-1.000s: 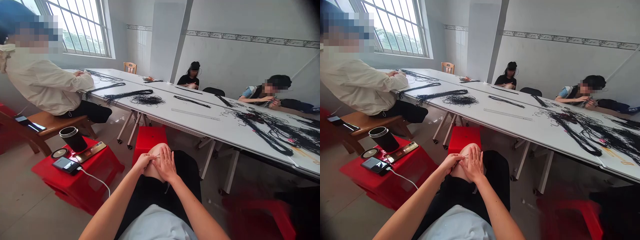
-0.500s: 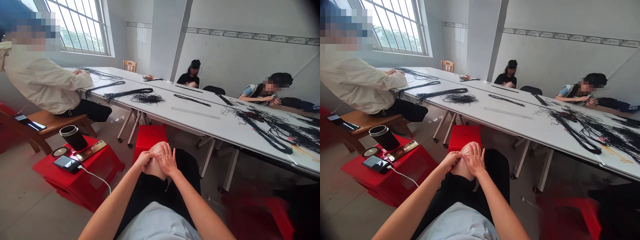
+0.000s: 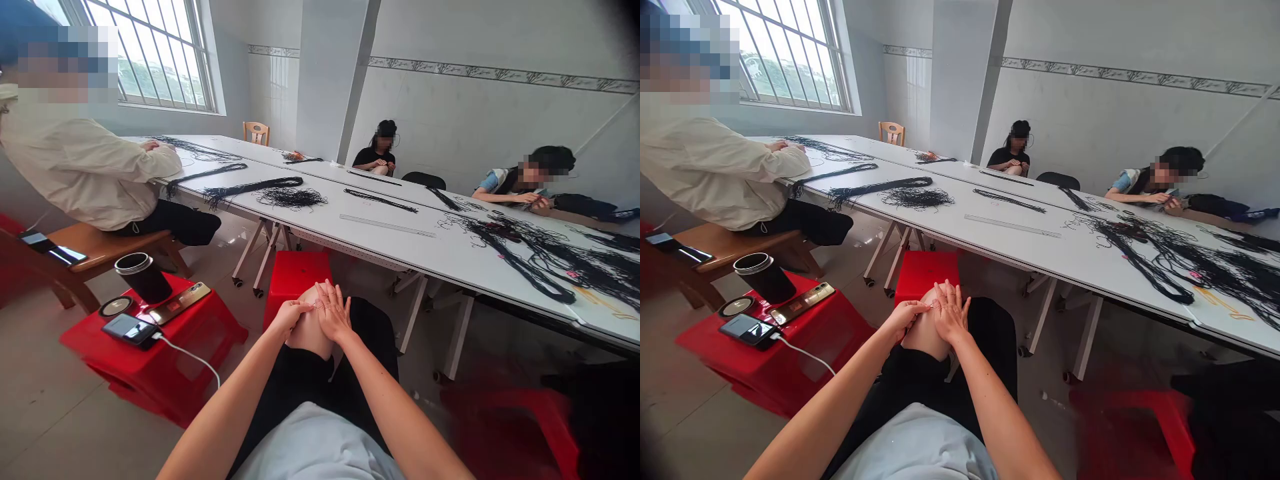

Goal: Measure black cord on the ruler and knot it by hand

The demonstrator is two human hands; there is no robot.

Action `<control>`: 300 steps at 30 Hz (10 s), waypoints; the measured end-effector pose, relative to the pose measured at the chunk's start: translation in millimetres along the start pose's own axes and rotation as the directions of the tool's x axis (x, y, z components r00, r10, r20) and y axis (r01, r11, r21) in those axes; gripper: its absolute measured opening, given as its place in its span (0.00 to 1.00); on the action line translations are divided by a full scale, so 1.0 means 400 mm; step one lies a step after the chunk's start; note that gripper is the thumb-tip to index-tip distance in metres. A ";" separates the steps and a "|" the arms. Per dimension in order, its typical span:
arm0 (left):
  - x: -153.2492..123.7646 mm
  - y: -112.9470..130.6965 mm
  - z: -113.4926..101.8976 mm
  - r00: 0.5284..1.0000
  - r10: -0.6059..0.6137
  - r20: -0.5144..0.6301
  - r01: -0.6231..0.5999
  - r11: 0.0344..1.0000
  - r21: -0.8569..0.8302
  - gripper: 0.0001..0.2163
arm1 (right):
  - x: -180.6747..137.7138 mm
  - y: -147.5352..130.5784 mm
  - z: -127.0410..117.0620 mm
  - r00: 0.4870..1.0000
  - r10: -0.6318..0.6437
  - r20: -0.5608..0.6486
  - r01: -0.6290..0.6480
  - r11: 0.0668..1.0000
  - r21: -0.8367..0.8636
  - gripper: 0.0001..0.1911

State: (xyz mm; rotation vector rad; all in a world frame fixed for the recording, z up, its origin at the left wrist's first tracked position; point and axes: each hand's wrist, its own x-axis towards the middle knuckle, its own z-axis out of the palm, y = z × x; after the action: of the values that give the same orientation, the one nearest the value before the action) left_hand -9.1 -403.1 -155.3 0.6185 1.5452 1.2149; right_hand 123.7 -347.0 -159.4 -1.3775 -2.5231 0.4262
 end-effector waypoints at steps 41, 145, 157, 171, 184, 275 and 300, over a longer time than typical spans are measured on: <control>0.008 0.017 0.002 1.000 0.008 -0.029 -0.010 0.998 -0.059 0.06 | 0.089 0.002 -0.009 0.980 0.181 0.082 -0.185 0.982 0.038 0.32; -0.005 0.038 0.003 0.994 0.039 -0.101 -0.051 0.991 -0.123 0.11 | 0.208 0.005 -0.017 0.959 0.257 0.122 -0.246 0.964 -0.096 0.36; 0.027 0.000 -0.010 0.992 0.120 -0.037 -0.120 0.993 0.014 0.16 | 0.207 0.007 -0.018 0.961 0.246 0.125 -0.238 0.968 -0.074 0.36; 0.023 -0.053 -0.079 0.955 0.295 0.030 -0.296 0.953 0.060 0.21 | 0.208 0.011 -0.016 0.963 0.242 0.119 -0.235 0.970 -0.070 0.36; 0.008 -0.050 -0.125 0.957 0.267 0.114 -0.273 0.961 0.041 0.19 | 0.206 0.006 -0.022 0.961 0.238 0.137 -0.229 0.970 -0.080 0.36; -0.094 -0.026 -0.010 0.999 -0.045 -0.023 0.047 0.997 0.068 0.08 | -0.114 0.034 0.101 0.861 0.125 -0.492 0.082 0.922 0.378 0.09; -0.073 -0.036 0.023 0.997 0.058 -0.055 -0.056 0.998 0.031 0.08 | -0.168 0.020 0.115 0.927 0.044 -0.371 0.087 0.940 0.330 0.32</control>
State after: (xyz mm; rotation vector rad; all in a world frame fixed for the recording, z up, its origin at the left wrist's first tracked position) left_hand 11.8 -429.5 -156.4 0.6561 1.6042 1.2640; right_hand 149.9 -406.2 -209.5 -1.1666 -2.0383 0.5132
